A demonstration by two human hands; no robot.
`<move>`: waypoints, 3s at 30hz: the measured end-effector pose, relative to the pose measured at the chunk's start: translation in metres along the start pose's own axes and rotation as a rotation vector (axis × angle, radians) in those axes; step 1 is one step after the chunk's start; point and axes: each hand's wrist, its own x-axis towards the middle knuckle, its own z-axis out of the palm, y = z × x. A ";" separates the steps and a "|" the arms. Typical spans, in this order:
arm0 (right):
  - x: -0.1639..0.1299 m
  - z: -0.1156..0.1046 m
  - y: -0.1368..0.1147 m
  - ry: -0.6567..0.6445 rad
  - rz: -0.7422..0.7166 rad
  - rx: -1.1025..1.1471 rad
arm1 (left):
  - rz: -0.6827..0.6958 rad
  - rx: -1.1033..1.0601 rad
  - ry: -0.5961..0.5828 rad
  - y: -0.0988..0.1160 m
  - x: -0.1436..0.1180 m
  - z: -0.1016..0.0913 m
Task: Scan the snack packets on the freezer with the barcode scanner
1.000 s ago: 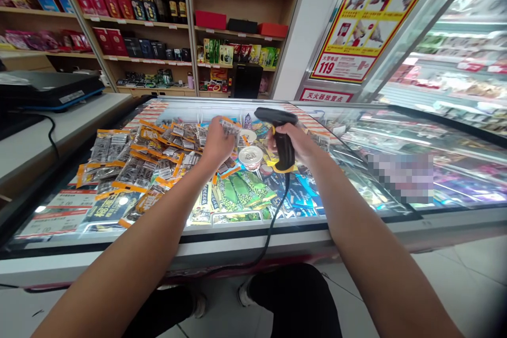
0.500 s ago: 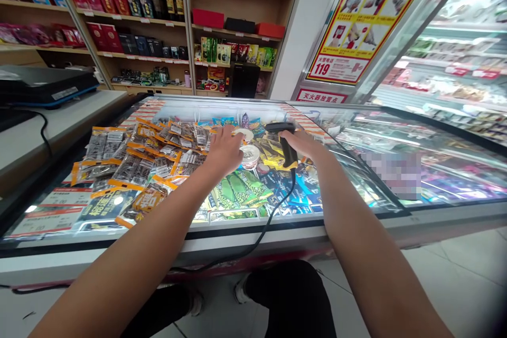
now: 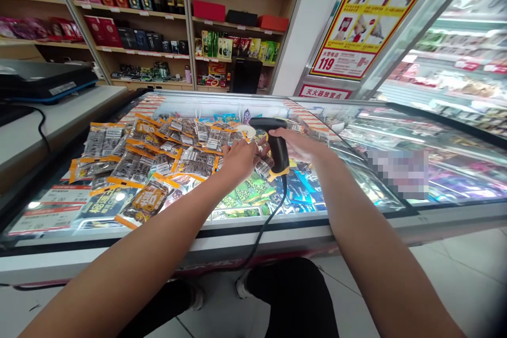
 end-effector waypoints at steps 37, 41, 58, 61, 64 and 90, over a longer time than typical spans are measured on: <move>-0.016 0.001 -0.010 -0.158 -0.342 -0.018 | -0.125 -0.505 0.411 -0.041 0.020 -0.026; -0.017 0.002 -0.011 -0.151 -0.343 -0.039 | -0.141 -0.496 0.395 -0.039 0.020 -0.028; -0.019 0.012 -0.013 -0.076 -0.369 -0.152 | -0.123 -0.499 0.405 -0.047 0.024 -0.017; -0.019 0.020 -0.015 -0.051 -0.375 -0.149 | -0.115 -0.496 0.429 -0.051 0.028 -0.013; -0.018 0.025 -0.014 -0.053 -0.369 -0.140 | -0.124 -0.508 0.451 -0.052 0.028 -0.014; 0.042 -0.067 0.030 0.712 -0.019 -0.388 | -0.152 0.311 0.286 -0.050 0.000 -0.067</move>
